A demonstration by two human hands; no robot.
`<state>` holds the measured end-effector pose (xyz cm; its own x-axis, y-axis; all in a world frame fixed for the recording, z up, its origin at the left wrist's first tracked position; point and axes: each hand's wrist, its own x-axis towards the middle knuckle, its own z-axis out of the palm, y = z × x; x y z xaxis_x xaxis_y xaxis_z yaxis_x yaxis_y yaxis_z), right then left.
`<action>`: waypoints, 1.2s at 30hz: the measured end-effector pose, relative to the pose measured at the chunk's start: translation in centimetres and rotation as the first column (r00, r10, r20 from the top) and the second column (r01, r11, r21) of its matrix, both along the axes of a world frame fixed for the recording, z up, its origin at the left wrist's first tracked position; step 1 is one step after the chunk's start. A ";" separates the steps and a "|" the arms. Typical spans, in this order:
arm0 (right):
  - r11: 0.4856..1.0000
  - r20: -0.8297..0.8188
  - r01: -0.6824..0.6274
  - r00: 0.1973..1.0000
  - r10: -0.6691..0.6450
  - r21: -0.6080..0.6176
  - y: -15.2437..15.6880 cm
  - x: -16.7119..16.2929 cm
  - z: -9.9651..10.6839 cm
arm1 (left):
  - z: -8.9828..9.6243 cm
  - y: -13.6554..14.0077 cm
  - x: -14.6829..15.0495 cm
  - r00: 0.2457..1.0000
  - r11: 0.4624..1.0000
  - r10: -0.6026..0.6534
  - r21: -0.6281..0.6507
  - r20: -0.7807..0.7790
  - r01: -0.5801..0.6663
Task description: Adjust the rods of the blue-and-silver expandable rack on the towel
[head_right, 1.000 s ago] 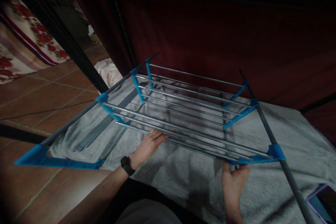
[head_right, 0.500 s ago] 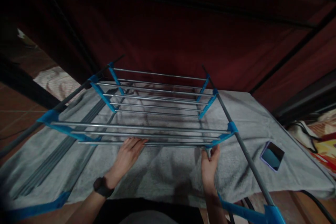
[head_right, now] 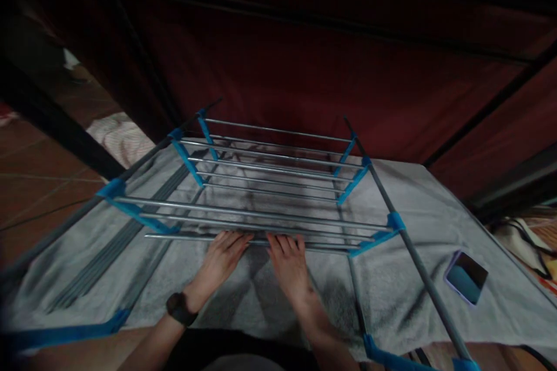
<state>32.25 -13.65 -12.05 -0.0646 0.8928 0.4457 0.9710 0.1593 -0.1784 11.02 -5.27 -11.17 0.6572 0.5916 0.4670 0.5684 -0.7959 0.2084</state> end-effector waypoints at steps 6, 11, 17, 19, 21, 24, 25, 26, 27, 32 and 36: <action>0.999 0.113 -0.044 0.993 0.045 -0.015 0.9 1.4 0.5 | 0.1 -2.2 -1.1 0.911 0.972 0.223 -0.006 0.347 -0.235; 0.997 0.168 -0.076 0.983 0.074 0.006 0.7 2.0 0.5 | -2.0 -0.8 -6.0 0.132 0.671 0.631 -0.452 0.764 -0.587; 0.994 0.198 -0.102 0.976 0.094 0.031 0.7 2.3 0.4 | -1.4 5.8 -10.8 -0.118 0.616 0.642 -0.602 0.757 -0.509; 0.994 0.209 -0.101 0.974 0.092 0.035 0.7 2.3 0.4 | -0.6 7.5 -11.2 -0.093 0.646 0.678 -0.651 0.729 -0.398; 0.993 0.214 -0.107 0.972 0.096 0.041 0.7 2.4 0.5 | -0.1 8.5 -11.3 -0.055 0.661 0.714 -0.697 0.698 -0.278; 0.991 0.203 -0.122 0.973 0.109 0.051 0.8 2.6 0.4 | 0.0 9.2 -11.2 -0.018 0.662 0.741 -0.735 0.671 -0.148; 0.991 0.195 -0.125 0.974 0.113 0.053 0.8 2.7 0.3 | -0.1 9.3 -11.2 -0.017 0.661 0.744 -0.740 0.668 -0.126; 0.990 0.185 -0.127 0.976 0.115 0.054 0.8 2.8 0.2 | -0.2 9.4 -11.1 -0.019 0.660 0.746 -0.743 0.666 -0.113; 0.990 0.171 -0.129 0.978 0.118 0.054 0.8 2.9 0.1 | -0.2 9.4 -11.2 -0.023 0.659 0.747 -0.744 0.665 -0.107; 0.983 0.078 -0.181 0.981 0.179 0.027 1.0 0.6 0.4 | -0.2 9.4 -11.1 -0.026 0.662 0.741 -0.737 0.671 -0.137; 0.958 0.010 -0.286 0.958 0.287 -0.032 2.8 -5.2 1.6 | 0.0 9.3 -10.9 -0.019 0.676 0.726 -0.718 0.688 -0.164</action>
<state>27.01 -10.83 -10.42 -0.3257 0.8489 0.4163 0.8880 0.4258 -0.1735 0.16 4.07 -11.14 -0.5702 0.8180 0.0767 -0.0857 -0.1521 0.9846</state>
